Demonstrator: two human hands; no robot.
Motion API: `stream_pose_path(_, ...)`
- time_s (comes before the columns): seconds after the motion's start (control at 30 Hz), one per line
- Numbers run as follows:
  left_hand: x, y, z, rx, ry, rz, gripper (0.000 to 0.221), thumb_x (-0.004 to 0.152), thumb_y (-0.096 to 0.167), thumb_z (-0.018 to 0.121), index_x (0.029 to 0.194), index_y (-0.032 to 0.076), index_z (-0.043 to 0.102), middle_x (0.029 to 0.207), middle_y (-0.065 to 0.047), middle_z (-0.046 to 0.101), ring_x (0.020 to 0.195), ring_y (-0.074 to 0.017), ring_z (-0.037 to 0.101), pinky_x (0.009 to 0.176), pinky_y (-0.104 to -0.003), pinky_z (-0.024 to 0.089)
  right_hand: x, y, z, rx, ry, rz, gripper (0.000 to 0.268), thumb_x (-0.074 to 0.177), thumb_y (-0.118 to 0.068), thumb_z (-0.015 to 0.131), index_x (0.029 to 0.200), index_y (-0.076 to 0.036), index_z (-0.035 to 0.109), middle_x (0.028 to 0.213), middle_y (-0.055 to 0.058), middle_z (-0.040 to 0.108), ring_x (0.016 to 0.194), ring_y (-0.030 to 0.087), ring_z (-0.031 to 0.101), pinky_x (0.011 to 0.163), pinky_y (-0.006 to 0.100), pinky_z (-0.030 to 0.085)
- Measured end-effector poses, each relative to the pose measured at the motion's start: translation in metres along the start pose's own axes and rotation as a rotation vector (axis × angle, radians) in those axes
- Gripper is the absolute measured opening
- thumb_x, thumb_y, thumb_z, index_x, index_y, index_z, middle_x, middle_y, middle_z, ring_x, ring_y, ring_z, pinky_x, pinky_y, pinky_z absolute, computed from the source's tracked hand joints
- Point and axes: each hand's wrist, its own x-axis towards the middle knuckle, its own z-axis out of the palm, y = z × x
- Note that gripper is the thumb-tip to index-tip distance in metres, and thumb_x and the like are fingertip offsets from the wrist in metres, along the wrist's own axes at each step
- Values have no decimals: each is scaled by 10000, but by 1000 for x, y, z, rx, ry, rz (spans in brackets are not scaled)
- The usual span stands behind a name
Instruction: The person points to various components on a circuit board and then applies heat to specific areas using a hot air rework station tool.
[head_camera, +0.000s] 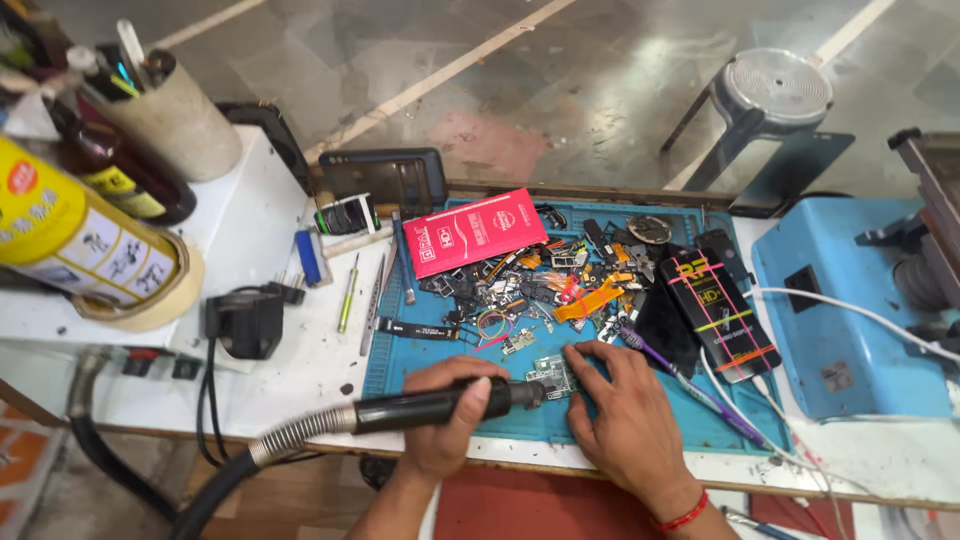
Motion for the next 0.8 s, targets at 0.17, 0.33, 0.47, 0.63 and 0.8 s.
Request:
stream_pose_path(0.17,-1,-3,3,-154,117,-66,250,963,192,607,963,-34,715,942,-162,772,881,-233,730,860,-338,577,2,-2,-3,2,41,2,537,727,-136,719,1260,-87,681,1193,130,616,1109,352,567,946,463,464)
stream_pose_path(0.33,-4,-1,2,-23,72,-29,258,967,185,575,959,-34,713,943,-155,775,877,-214,738,864,-329,574,0,-3,-5,24,24,13,537,730,-129,721,1264,-92,677,1205,126,617,1104,346,565,952,461,465)
stream_pose_path(0.47,1,2,-4,-20,-90,23,260,949,200,607,943,-35,716,925,-150,787,857,-209,763,847,-334,591,2,-5,-8,28,42,-4,541,718,-131,725,1256,-91,678,1184,124,612,1112,346,561,957,456,461)
stream_pose_path(0.63,-3,-3,-3,-7,7,-23,274,969,199,583,936,-38,715,934,-155,775,864,-216,724,851,-338,564,7,-4,-9,19,-6,26,549,709,-140,724,1256,-109,688,1141,105,612,1073,330,558,944,455,456)
stream_pose_path(0.8,-10,-15,-3,-89,67,-17,258,979,184,580,979,-52,686,959,-177,763,889,-231,718,866,-352,569,2,-2,-7,14,-24,29,547,735,-152,719,1280,-109,685,1138,111,603,1057,330,553,934,453,452)
